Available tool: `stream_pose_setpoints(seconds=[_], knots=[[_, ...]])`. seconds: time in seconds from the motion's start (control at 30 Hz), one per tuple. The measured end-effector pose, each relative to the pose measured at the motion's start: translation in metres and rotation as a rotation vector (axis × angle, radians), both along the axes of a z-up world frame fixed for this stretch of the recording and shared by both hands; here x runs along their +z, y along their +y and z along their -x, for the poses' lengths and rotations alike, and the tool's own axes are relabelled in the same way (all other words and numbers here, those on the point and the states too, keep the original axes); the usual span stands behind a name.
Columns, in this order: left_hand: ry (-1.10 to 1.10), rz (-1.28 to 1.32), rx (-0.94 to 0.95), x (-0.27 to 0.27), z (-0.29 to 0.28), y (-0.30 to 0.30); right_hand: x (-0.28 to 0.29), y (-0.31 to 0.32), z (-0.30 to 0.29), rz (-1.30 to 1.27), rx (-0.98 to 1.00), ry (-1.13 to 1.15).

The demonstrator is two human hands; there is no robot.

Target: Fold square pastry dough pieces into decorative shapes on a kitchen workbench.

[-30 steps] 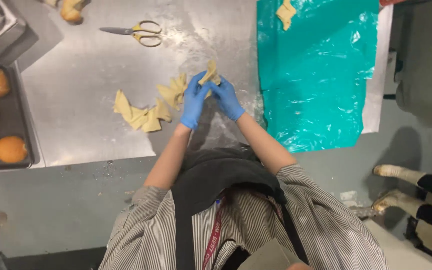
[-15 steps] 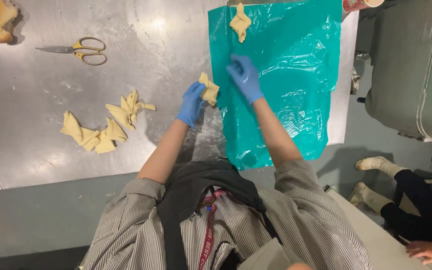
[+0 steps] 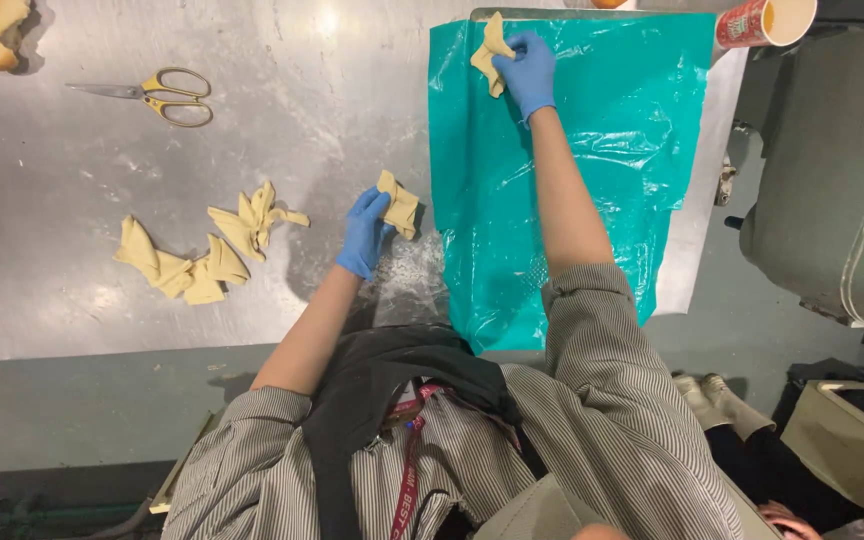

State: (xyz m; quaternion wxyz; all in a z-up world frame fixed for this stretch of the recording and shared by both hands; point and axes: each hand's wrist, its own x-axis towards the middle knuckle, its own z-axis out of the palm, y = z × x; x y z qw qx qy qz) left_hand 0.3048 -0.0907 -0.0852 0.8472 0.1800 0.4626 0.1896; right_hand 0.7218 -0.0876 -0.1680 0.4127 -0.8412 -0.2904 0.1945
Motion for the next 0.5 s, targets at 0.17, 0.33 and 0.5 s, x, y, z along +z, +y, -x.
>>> stream_pose_setpoints(seconds=[0.17, 0.33, 0.5], knots=[[0.032, -0.003, 0.001, 0.029, 0.008, 0.006, 0.024, 0.002, -0.011, -0.304, 0.18, 0.415], [0.021, -0.028, 0.004, 0.02, 0.016, 0.007, 0.008, 0.011, -0.018, -0.164, 0.233, 0.381], [-0.001, -0.063, 0.011, 0.022, 0.014, 0.008, 0.022, 0.015, -0.006, -0.082, 0.279, -0.123]])
